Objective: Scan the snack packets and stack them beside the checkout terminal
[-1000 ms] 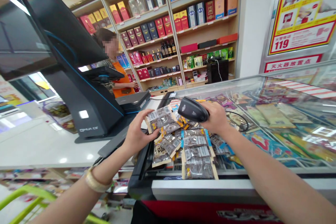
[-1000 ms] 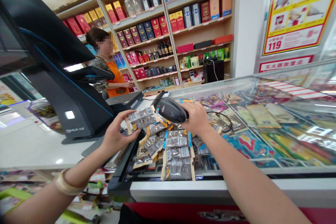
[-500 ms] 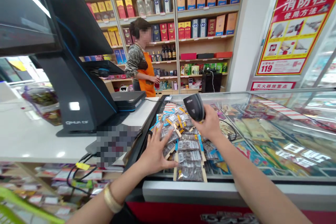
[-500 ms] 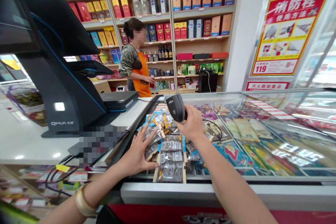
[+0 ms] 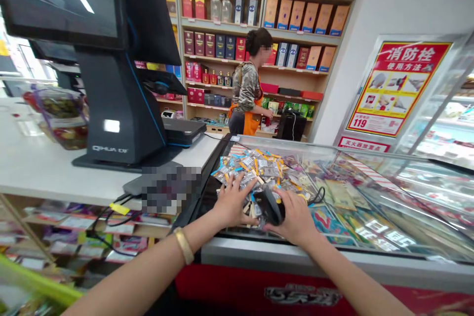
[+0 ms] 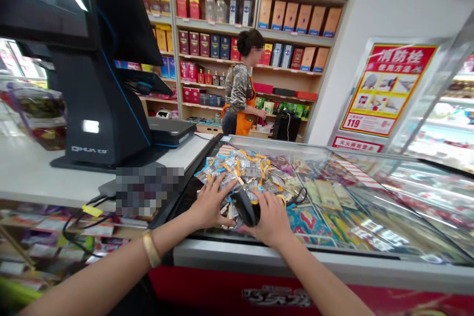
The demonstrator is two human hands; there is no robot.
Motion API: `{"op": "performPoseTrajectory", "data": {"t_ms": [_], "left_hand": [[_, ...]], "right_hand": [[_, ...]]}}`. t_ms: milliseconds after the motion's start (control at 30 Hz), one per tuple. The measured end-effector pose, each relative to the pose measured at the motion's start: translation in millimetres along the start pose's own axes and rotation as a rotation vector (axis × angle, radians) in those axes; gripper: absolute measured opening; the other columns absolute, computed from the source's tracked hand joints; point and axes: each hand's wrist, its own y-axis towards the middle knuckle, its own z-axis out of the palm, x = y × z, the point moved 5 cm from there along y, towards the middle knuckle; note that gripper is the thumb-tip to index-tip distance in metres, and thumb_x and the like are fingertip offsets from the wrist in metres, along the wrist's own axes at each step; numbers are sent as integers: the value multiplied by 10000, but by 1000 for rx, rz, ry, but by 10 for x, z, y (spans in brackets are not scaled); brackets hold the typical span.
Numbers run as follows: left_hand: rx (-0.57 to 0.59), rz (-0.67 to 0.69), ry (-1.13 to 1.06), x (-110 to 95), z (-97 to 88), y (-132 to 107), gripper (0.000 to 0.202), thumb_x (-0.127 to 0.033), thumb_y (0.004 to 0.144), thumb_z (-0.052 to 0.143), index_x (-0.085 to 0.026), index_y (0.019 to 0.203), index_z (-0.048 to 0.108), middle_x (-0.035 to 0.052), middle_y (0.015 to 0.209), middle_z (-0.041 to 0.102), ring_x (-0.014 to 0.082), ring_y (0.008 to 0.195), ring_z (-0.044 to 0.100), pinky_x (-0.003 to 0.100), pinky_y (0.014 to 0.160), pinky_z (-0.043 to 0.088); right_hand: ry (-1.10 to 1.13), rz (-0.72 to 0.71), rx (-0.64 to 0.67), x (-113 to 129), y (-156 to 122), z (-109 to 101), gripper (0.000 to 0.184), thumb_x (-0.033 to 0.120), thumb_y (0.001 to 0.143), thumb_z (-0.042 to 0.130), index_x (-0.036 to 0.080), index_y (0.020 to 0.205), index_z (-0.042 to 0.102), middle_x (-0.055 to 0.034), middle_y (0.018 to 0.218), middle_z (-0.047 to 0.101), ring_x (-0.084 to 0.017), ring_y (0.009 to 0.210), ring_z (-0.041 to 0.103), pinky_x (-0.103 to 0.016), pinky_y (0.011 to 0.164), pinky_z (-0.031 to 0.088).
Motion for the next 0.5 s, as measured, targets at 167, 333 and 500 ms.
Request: {"op": "performPoseTrajectory", "data": {"t_ms": [167,333,500], "left_hand": [[6,8,-15,15,32,196,1213,-655,531,797,-406,1531,157,137,1634,60,490,1461,18,722,1072,215],[35,-3,-16,-18,-14,353,1210,-621,545,803,-393,1537,150,147,1636,35,505,1454,27,720,1073,211],[182,0,4,-55,-181,393,1283,-607,453,843,-404,1528,173,174,1628,68,549,1426,110,800,1023,130]], "right_hand": [[-20,4,11,-118,240,59,865,618,618,779,182,1302,478,-146,1088,637,-329,983,618,-450,804,487],[-32,21,-15,-220,304,66,799,593,638,777,181,1265,503,-144,1072,647,-327,971,628,-451,785,499],[19,-22,-31,-313,281,53,850,648,624,761,178,1271,472,-156,1098,646,-343,997,632,-483,818,512]]}}
